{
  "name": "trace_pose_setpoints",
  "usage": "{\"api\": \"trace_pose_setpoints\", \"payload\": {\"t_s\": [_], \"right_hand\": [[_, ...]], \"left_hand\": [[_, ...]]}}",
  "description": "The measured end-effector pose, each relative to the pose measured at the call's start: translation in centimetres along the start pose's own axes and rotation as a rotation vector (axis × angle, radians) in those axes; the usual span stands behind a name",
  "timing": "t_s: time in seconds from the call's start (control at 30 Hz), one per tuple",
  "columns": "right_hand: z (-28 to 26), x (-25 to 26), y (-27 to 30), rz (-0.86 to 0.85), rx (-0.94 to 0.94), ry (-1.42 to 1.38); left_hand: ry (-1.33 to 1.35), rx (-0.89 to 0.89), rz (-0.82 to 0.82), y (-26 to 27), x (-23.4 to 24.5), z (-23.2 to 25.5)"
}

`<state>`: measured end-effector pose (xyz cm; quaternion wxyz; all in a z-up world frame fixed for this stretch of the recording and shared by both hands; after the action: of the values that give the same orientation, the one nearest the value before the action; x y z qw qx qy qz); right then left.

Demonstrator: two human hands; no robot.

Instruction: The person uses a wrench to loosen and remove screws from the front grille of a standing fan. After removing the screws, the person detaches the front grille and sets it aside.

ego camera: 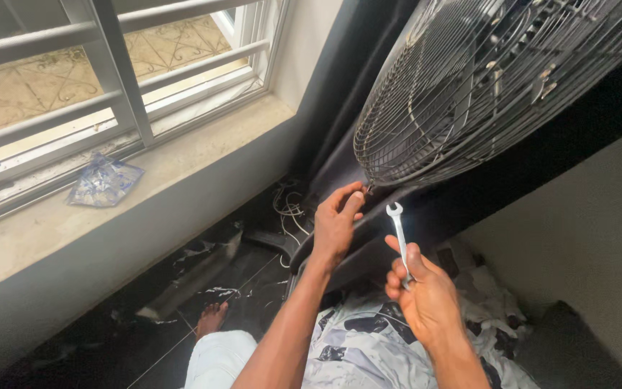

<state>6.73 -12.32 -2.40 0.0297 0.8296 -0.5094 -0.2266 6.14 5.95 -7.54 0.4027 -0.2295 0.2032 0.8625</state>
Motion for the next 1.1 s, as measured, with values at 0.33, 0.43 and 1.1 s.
{"api": "trace_pose_setpoints", "payload": {"t_s": [0.33,0.43,1.1], "right_hand": [[1.8,-4.5,-7.9,-0.100,0.021,-0.309],[1.9,-5.6,-9.5,-0.165,0.020,-0.362],[2.5,-5.7,-10.3,-0.182,0.077,-0.415]], "left_hand": [[-0.342,0.061,-0.061,-1.3,-0.7,4.4],[-0.402,0.083,-0.146,-1.4,-1.1,4.6],[-0.315,0.163,-0.399,-2.3,-2.7,3.8]]}}
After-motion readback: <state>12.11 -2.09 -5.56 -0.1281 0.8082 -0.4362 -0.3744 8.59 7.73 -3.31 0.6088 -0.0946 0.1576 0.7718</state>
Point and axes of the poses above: each hand's wrist, its own y-axis away from the middle knuckle, its own x-axis out of the back of the hand, z = x × y, the point moved 8 cm from there along -y, towards the middle knuckle, and after that the axes turned 6 degrees about x, right-handed, at the moved point
